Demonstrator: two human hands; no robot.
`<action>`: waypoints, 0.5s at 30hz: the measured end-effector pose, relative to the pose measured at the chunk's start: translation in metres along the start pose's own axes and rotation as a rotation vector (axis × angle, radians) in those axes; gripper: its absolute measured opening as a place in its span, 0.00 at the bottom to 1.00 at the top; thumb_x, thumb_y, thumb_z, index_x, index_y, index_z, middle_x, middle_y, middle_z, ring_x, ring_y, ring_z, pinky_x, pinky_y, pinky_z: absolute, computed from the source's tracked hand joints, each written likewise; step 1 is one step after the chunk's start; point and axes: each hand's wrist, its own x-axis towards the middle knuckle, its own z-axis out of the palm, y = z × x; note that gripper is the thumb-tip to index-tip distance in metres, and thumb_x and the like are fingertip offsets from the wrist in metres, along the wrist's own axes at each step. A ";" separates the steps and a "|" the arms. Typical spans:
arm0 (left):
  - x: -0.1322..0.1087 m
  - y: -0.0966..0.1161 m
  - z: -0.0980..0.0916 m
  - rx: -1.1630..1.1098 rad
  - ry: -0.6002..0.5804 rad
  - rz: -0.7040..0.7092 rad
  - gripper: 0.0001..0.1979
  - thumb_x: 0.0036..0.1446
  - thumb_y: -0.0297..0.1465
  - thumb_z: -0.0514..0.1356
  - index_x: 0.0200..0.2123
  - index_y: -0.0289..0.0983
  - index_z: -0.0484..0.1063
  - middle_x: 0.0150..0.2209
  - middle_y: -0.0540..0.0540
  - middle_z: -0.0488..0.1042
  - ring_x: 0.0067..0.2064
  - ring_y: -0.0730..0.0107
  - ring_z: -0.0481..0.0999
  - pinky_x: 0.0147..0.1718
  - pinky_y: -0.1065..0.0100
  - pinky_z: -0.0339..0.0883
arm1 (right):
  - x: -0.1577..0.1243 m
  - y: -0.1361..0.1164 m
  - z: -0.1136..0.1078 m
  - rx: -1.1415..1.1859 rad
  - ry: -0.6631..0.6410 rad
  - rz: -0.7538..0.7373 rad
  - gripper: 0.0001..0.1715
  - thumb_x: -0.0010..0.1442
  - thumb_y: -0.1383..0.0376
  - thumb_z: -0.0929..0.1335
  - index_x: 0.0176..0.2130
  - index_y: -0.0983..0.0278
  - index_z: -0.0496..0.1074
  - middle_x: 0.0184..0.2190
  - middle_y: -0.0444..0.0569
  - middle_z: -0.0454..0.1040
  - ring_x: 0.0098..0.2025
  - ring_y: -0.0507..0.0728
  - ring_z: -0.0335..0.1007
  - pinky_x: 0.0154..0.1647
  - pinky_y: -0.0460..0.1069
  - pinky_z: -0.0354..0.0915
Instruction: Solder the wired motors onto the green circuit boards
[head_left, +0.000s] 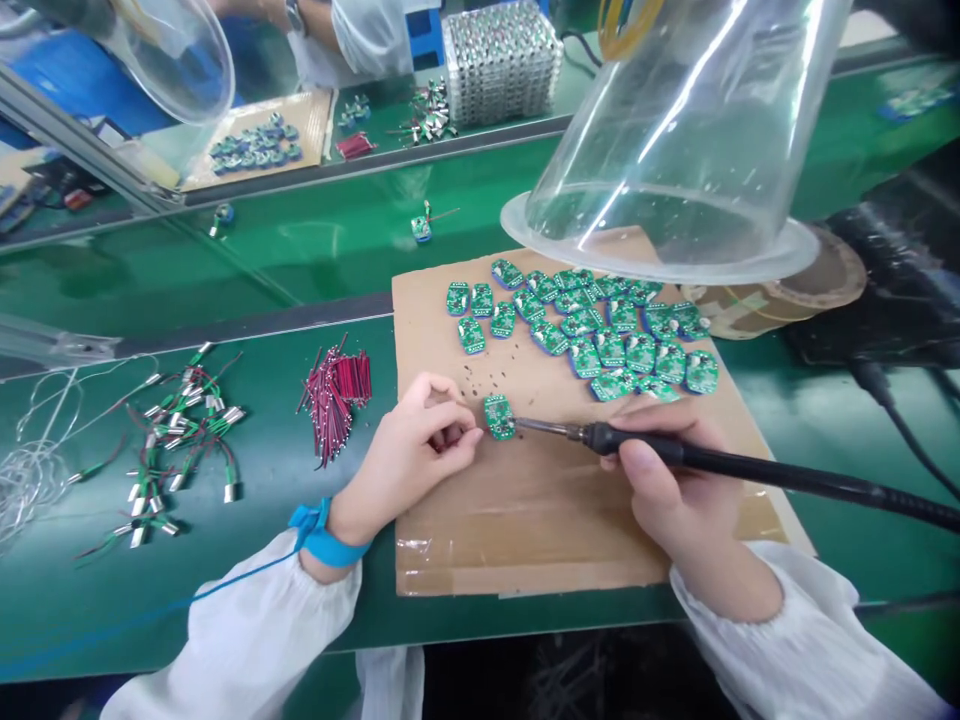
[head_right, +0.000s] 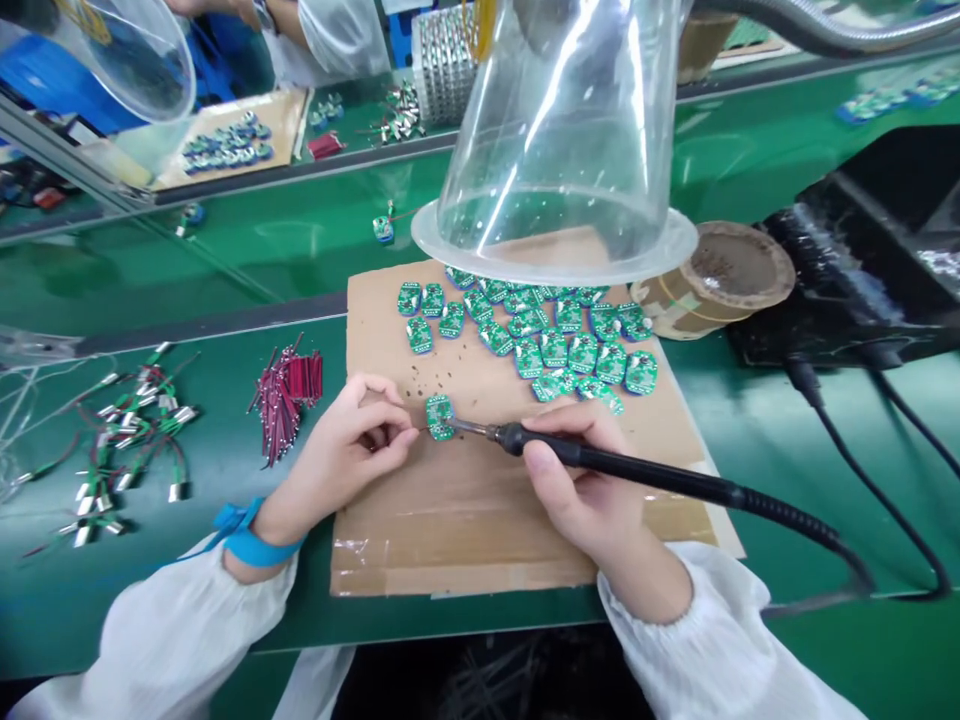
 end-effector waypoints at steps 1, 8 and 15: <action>0.000 0.000 0.000 -0.009 -0.015 -0.001 0.04 0.63 0.29 0.62 0.34 0.37 0.74 0.50 0.44 0.70 0.31 0.78 0.71 0.31 0.70 0.69 | -0.001 0.000 0.000 -0.009 -0.007 0.011 0.04 0.64 0.63 0.71 0.41 0.57 0.73 0.31 0.47 0.73 0.31 0.58 0.71 0.30 0.55 0.66; 0.001 0.002 -0.001 -0.045 -0.099 -0.010 0.08 0.64 0.26 0.60 0.30 0.36 0.70 0.51 0.46 0.76 0.29 0.80 0.68 0.29 0.72 0.64 | -0.002 0.000 -0.002 -0.050 -0.082 0.051 0.06 0.63 0.65 0.72 0.42 0.58 0.73 0.32 0.47 0.73 0.27 0.54 0.69 0.27 0.52 0.66; 0.002 0.004 0.000 -0.017 -0.094 -0.032 0.09 0.64 0.25 0.60 0.30 0.36 0.69 0.52 0.48 0.77 0.28 0.80 0.67 0.29 0.71 0.62 | -0.001 -0.001 -0.001 -0.062 -0.115 0.056 0.07 0.63 0.66 0.72 0.42 0.58 0.72 0.34 0.47 0.72 0.29 0.54 0.70 0.27 0.51 0.66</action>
